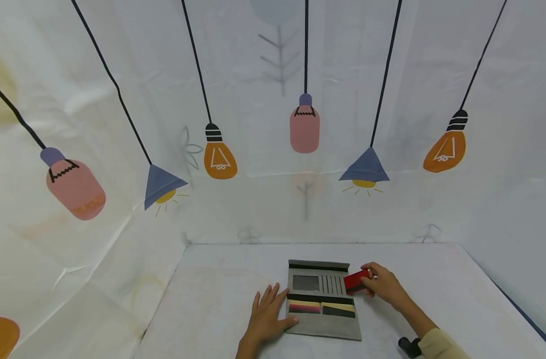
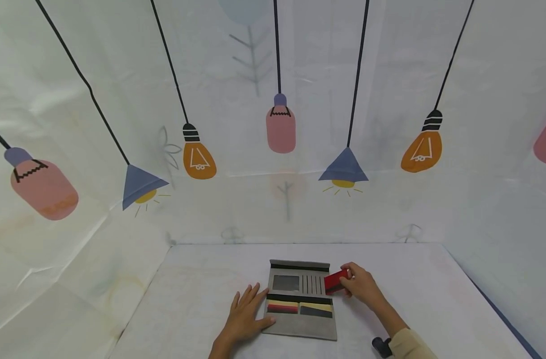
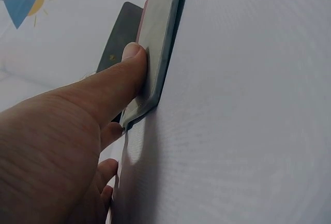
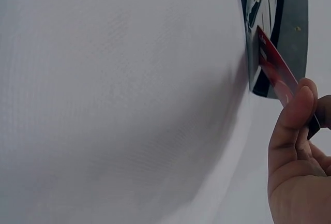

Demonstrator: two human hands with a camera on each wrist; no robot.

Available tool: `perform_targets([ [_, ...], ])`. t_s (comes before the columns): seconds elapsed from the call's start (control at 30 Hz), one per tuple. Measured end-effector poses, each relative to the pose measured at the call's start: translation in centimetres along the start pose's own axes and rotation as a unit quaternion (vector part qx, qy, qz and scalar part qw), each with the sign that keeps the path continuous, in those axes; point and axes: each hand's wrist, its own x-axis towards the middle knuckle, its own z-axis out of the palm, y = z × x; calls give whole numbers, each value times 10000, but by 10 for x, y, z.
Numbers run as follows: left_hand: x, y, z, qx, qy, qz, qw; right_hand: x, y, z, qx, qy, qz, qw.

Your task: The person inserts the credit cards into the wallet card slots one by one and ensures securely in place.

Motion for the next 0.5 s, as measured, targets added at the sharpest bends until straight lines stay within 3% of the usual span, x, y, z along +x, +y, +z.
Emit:
perform_targets([
  [0.5, 1, -1, -1, -68, -63, -103, 9999, -2, 13, 2, -25, -38, 293, 9996],
])
